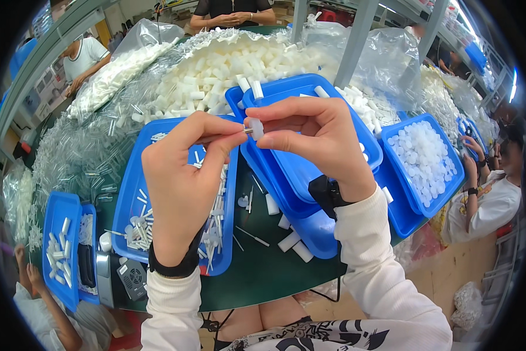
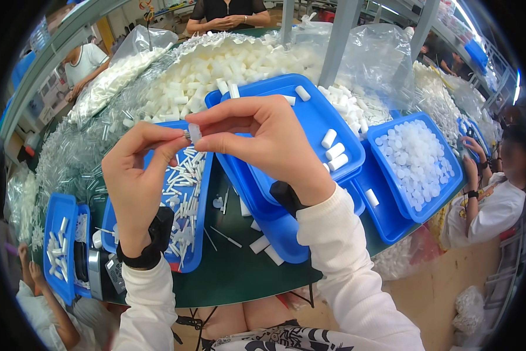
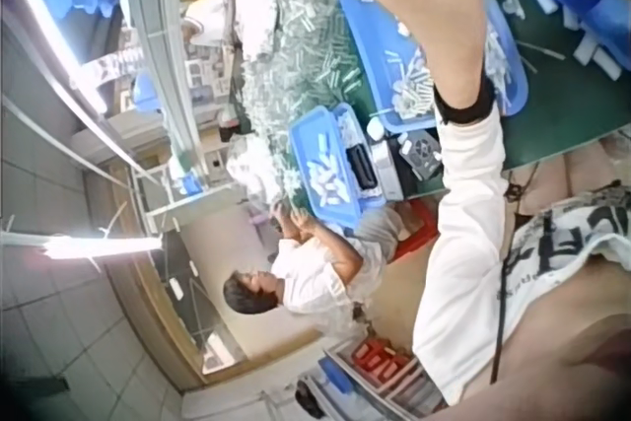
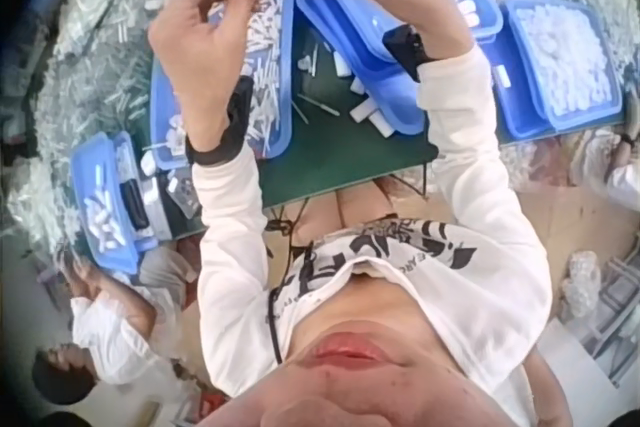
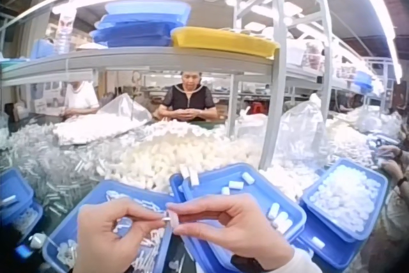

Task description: The person assembles small white plastic components by hand. They pick up a cylindrical piece and a thin rod, insert the rod into the cylinder, and place the assembled unit into a blue tray. This process is repeated continuously throughout the clip.

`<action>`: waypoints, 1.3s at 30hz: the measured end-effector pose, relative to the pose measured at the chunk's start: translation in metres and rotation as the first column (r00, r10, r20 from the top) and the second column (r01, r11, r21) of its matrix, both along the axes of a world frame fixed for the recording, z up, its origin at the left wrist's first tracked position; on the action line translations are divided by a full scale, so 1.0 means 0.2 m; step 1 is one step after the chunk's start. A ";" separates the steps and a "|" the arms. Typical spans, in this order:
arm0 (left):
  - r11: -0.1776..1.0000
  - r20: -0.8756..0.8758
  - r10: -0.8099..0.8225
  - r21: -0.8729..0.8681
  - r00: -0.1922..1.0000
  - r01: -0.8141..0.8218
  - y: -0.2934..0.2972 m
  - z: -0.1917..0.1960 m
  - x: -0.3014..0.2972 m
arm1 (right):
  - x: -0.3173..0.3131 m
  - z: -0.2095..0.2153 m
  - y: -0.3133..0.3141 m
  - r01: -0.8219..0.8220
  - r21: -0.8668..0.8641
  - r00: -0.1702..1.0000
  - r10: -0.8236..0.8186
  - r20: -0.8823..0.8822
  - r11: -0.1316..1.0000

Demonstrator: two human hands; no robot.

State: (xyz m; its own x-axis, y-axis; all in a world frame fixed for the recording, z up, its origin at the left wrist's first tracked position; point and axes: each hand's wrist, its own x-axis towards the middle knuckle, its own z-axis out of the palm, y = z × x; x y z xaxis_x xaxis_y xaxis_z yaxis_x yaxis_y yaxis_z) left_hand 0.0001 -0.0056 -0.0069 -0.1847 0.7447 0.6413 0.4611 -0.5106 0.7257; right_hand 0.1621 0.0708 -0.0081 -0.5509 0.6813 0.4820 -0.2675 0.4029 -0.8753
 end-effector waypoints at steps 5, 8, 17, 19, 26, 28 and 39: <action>0.991 -0.085 0.092 0.107 0.992 -0.082 -0.01 -0.01 0.02 | -0.01 -0.02 0.00 0.014 0.024 1.000 -0.013 -0.026 1.000; 0.976 -0.237 0.169 0.176 0.957 -0.128 0.00 -0.02 0.02 | 0.00 -0.02 0.01 0.039 0.062 0.999 -0.041 0.023 0.997; 0.983 -0.035 -0.020 0.181 0.999 0.026 0.03 -0.02 0.00 | -0.01 -0.01 -0.01 -0.010 -0.028 0.997 0.008 -0.072 1.000; 0.990 -0.067 0.007 0.144 0.998 0.003 0.01 -0.01 -0.03 | 0.00 0.01 -0.02 -0.005 0.003 0.998 0.005 -0.062 1.000; 0.982 -0.062 0.064 0.184 0.996 -0.052 0.01 -0.02 -0.02 | -0.01 0.00 -0.02 -0.016 -0.024 0.999 0.015 -0.034 1.000; 0.981 -0.076 0.074 0.185 0.994 -0.058 0.02 -0.04 -0.02 | -0.01 -0.01 -0.01 -0.013 -0.059 0.999 0.010 -0.040 0.998; 0.992 -0.152 -0.107 -0.089 0.983 0.094 -0.02 0.02 -0.13 | -0.03 -0.02 -0.02 -0.034 -0.060 0.997 0.038 0.070 0.998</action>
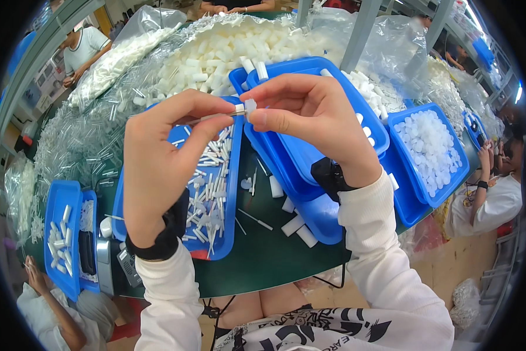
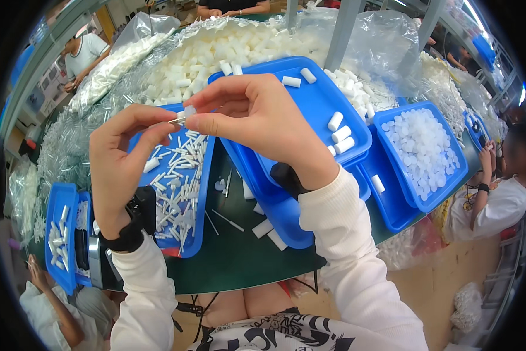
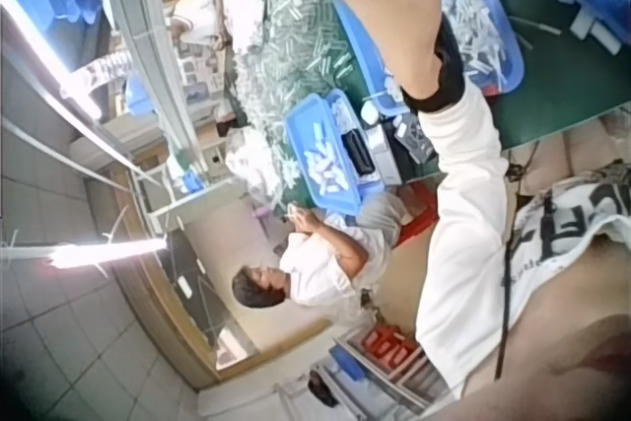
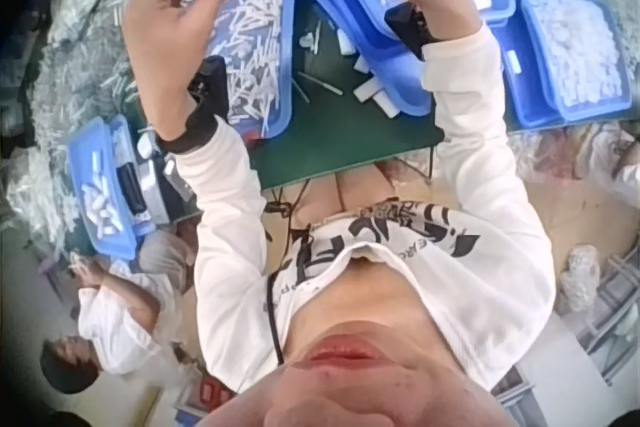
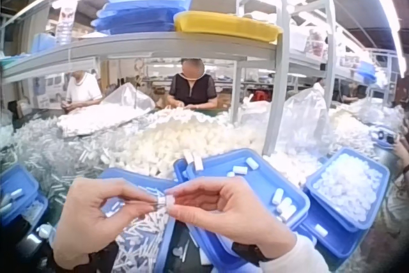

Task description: The person assembles small white plastic components by hand. They pick up a cylindrical piece and a thin rod, insert the rod into the cylinder, and place the assembled unit into a blue tray. This process is repeated continuously throughout the clip.

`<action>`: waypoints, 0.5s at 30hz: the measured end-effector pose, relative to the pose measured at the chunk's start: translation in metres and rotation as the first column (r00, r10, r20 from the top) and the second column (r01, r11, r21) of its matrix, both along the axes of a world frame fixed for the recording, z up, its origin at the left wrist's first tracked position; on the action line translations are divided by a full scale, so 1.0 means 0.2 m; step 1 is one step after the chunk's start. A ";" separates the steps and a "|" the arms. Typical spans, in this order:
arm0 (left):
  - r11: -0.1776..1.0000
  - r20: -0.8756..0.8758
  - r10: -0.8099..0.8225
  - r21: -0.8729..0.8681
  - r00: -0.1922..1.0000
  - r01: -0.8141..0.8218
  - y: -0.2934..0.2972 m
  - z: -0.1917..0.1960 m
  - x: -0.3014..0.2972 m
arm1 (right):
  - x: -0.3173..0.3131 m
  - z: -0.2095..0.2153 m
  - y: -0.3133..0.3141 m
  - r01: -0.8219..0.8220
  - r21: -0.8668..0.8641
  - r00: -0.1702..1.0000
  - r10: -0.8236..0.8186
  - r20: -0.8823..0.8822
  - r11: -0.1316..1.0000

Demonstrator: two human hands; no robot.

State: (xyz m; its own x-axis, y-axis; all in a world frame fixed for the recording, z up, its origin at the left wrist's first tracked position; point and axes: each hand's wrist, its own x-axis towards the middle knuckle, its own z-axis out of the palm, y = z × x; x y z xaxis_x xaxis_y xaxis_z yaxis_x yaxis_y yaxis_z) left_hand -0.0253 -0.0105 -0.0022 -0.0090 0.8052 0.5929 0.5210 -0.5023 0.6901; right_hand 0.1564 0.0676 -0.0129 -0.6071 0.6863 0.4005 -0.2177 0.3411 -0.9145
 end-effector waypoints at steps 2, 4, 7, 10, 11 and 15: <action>0.996 -0.037 -0.004 -0.085 0.999 0.001 -0.04 0.01 -0.04 | -0.03 -0.02 -0.01 0.018 0.031 1.000 -0.018 0.006 0.999; 0.966 -0.125 -0.040 -0.257 0.991 0.007 -0.07 0.06 -0.09 | -0.04 -0.03 -0.02 0.045 0.068 0.997 -0.049 0.057 0.997; 0.980 -0.213 0.020 -0.191 0.977 -0.062 -0.11 0.08 -0.15 | -0.06 -0.05 -0.03 0.023 0.158 0.978 -0.055 0.201 0.987; 0.974 -0.127 0.142 -0.159 0.982 -0.161 -0.15 0.08 -0.18 | -0.10 -0.01 -0.06 -0.096 0.259 0.909 -0.021 0.417 0.961; 0.972 -0.096 0.176 -0.139 0.980 -0.189 -0.16 0.08 -0.19 | -0.14 0.00 -0.07 -0.164 0.262 0.871 0.015 0.492 0.951; 0.964 -0.148 0.179 -0.169 0.973 -0.204 -0.18 0.09 -0.23 | -0.35 -0.07 -0.07 -0.389 0.309 0.731 0.087 0.677 0.868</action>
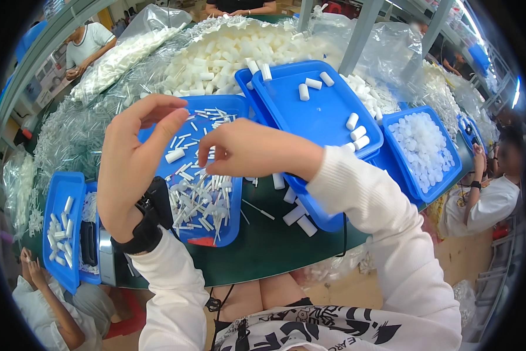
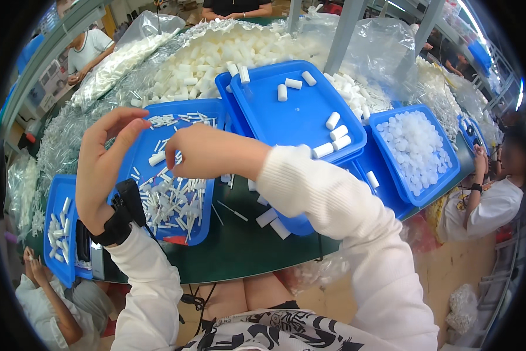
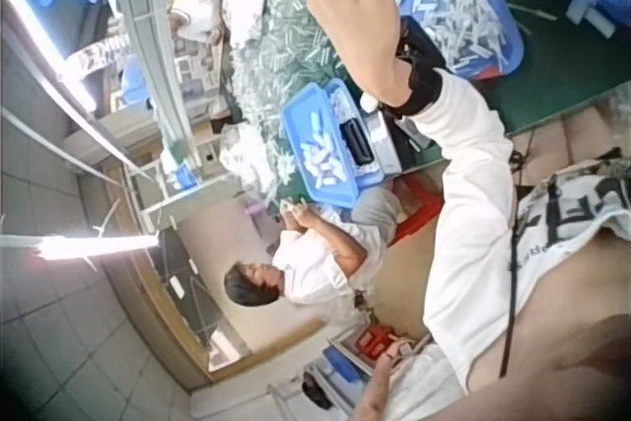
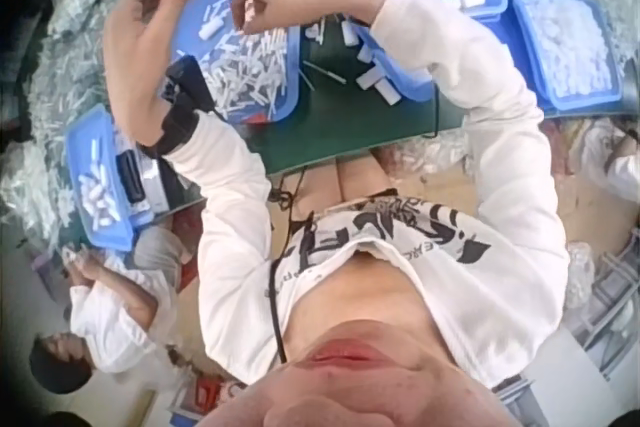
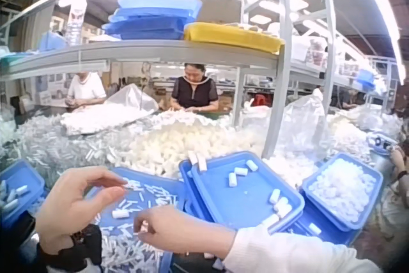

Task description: The person assembles small white plastic components by hand. They pick up a cylindrical piece and a thin rod, insert the rod into the cylinder, and place the assembled unit into a blue tray. This process is repeated continuously throughout the clip.

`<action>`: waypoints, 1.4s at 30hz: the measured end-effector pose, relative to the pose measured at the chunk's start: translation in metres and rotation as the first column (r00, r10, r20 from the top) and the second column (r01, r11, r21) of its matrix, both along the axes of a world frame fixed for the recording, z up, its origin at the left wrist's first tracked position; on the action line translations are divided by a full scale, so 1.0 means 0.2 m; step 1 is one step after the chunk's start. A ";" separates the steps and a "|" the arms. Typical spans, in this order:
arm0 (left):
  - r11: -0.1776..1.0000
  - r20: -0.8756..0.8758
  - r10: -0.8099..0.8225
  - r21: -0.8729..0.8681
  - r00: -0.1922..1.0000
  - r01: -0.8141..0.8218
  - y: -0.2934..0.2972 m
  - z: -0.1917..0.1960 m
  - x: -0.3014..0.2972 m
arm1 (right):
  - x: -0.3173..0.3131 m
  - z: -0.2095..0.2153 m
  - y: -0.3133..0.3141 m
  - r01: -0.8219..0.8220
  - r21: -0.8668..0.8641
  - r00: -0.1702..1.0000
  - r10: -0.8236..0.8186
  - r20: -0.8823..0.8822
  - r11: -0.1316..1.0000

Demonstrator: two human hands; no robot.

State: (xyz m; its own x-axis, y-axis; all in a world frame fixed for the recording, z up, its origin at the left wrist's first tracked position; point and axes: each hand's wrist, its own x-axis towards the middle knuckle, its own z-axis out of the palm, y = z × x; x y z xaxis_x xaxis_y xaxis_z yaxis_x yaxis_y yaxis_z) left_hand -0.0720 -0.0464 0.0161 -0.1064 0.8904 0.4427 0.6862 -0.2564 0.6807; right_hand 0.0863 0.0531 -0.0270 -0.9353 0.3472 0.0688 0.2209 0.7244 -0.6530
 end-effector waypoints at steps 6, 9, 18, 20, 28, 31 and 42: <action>0.998 0.112 0.029 0.045 0.993 -0.034 0.06 -0.03 -0.02 | -0.15 -0.16 0.03 -0.031 -0.257 0.956 0.103 0.274 0.966; 0.998 0.161 0.047 0.040 0.986 -0.054 0.05 -0.04 -0.06 | -0.19 -0.14 0.09 0.108 -0.151 0.980 -0.080 0.180 0.983; 0.989 0.258 0.061 0.112 0.964 -0.092 0.14 -0.07 -0.04 | -0.15 -0.32 0.25 0.031 0.422 0.956 -0.150 0.252 0.906; 0.983 0.291 0.070 0.143 0.954 -0.116 0.14 -0.07 -0.04 | -0.16 -0.33 0.23 0.049 0.491 0.957 -0.183 0.227 0.870; 0.989 0.289 0.080 0.097 0.954 -0.112 0.14 -0.07 -0.03 | -0.18 -0.30 0.19 -0.059 0.629 0.932 -0.183 0.313 0.775; 0.994 0.267 0.085 0.048 0.960 -0.101 0.15 -0.07 -0.02 | -0.14 -0.26 0.20 -0.002 0.618 0.925 -0.233 0.300 0.786; 0.983 0.042 -0.174 -0.057 0.984 0.176 0.21 -0.15 0.01 | 0.09 0.07 0.14 0.241 0.009 0.922 -0.226 -0.314 0.970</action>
State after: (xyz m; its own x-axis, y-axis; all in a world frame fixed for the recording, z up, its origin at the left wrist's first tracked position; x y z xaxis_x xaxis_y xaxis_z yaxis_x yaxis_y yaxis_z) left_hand -0.0692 -0.0054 -0.0141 0.0385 0.9215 0.3865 0.6086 -0.3284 0.7223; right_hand 0.1045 0.0806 -0.0121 -0.7579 0.5427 0.3621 0.1806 0.7078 -0.6829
